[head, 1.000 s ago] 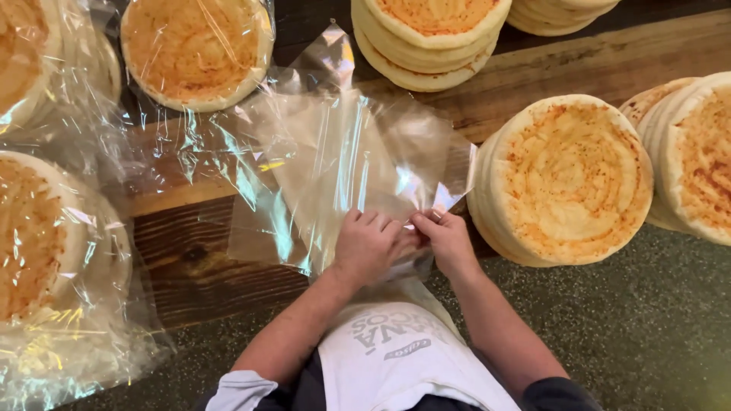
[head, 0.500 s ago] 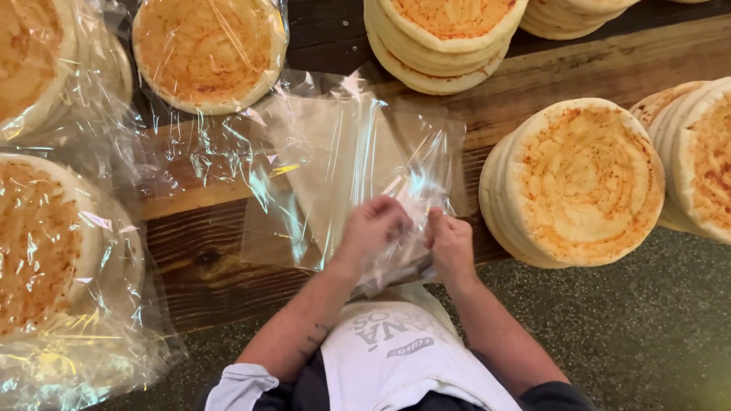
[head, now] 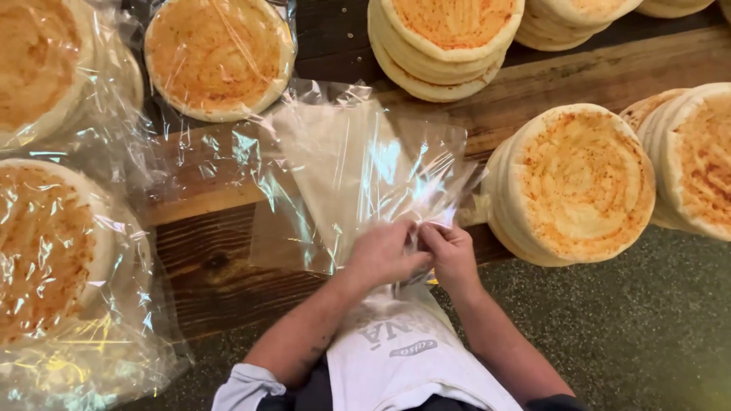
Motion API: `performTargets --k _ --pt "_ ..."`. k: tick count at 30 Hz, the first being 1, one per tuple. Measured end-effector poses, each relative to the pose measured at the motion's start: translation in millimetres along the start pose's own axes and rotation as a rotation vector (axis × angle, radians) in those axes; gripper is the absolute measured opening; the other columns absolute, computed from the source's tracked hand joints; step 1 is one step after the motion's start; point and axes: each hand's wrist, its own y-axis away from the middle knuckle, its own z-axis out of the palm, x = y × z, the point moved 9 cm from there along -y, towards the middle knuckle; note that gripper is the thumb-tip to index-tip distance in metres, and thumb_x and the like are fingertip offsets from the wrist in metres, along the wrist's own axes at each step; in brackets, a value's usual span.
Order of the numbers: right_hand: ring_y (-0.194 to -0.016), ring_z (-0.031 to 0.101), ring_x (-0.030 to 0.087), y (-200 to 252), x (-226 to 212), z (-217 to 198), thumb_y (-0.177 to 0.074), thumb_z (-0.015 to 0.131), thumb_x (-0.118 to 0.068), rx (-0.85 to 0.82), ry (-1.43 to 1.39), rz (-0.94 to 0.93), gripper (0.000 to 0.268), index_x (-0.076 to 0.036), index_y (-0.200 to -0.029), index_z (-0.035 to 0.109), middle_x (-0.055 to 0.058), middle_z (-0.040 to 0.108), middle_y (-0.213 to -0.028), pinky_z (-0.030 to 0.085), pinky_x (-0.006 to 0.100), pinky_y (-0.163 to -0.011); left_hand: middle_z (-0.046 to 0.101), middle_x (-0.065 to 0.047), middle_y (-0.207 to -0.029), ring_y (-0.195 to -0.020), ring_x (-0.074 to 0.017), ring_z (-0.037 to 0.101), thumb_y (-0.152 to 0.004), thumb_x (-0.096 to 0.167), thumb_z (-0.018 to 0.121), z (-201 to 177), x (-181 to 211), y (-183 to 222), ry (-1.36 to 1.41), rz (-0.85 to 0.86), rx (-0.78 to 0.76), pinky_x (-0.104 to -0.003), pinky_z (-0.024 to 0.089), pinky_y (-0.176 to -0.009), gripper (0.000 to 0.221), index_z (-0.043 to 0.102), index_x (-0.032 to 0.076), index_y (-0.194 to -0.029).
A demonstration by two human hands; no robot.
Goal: The person packages pizza bases into plastic bags by hand. They pick up a plastic bag, insert a pizza base into it, and place the packaged item onto a stack.
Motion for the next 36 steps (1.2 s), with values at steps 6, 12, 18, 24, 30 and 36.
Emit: performTargets --k 6,12,18,24,30,36 --pt "-0.051 0.040 0.012 4.5 -4.7 -14.9 -0.099 0.066 -0.023 0.145 0.129 -0.087 0.044 -0.011 -0.058 0.055 0.002 0.043 -0.047 0.034 0.024 -0.051 0.072 -0.001 -0.076 -0.069 -0.0177 0.072 -0.092 0.011 0.066 -0.2 -72.5 -33.7 1.421 -0.041 0.335 -0.036 0.064 -0.065 0.007 0.070 0.017 -0.094" --pt "-0.074 0.065 0.025 12.2 8.0 -37.5 -0.080 0.083 -0.022 0.188 0.527 -0.235 0.019 -0.010 -0.089 0.071 0.011 0.066 -0.075 0.049 0.037 -0.071 0.049 -0.004 -0.067 -0.037 -0.0131 0.050 -0.101 0.012 0.051 -86.6 -66.1 -37.1 1.424 0.164 0.629 -0.023 0.042 -0.028 0.011 0.063 0.014 -0.101" --pt "-0.098 0.066 0.027 37.7 -125.1 32.6 -0.069 0.080 -0.023 0.330 0.966 -1.339 0.045 -0.010 -0.111 0.071 0.006 0.069 -0.103 0.047 0.042 -0.088 0.075 -0.004 -0.083 -0.086 -0.0310 0.075 -0.087 0.036 0.067 -77.0 48.6 21.0 -0.200 0.529 0.489 -0.048 0.061 -0.079 0.020 0.064 0.028 -0.105" --pt "-0.062 0.061 0.024 -38.9 -76.5 -4.7 -0.074 0.069 -0.024 0.361 1.337 -1.044 0.020 -0.023 -0.076 0.049 0.000 0.050 -0.064 0.046 0.036 -0.059 0.064 0.001 -0.068 -0.058 -0.0214 0.070 -0.083 0.012 0.061 -140.7 -52.4 56.0 -0.880 0.148 1.164 -0.039 0.054 -0.046 0.016 0.068 0.022 -0.094" --pt "-0.064 0.072 0.038 -46.7 -16.7 -12.1 -0.085 0.065 -0.022 0.137 1.373 -0.550 0.016 -0.017 -0.097 0.055 0.014 0.066 -0.065 0.054 0.053 -0.065 0.060 -0.010 -0.081 -0.083 -0.0295 0.057 -0.088 0.007 0.066 -74.8 -74.6 110.9 -0.961 0.332 1.378 -0.043 0.048 -0.068 0.011 0.070 0.013 -0.097" --pt "-0.101 0.073 0.042 -20.5 -66.1 13.9 -0.068 0.090 -0.034 -0.517 0.816 -0.397 0.074 -0.011 -0.132 0.061 0.025 0.075 -0.109 0.058 0.053 -0.086 0.055 0.000 -0.061 -0.059 -0.0240 0.061 -0.082 0.018 0.062 -6.8 -141.7 -48.8 -0.827 0.415 1.060 -0.045 0.049 -0.063 0.007 0.065 0.023 -0.078"
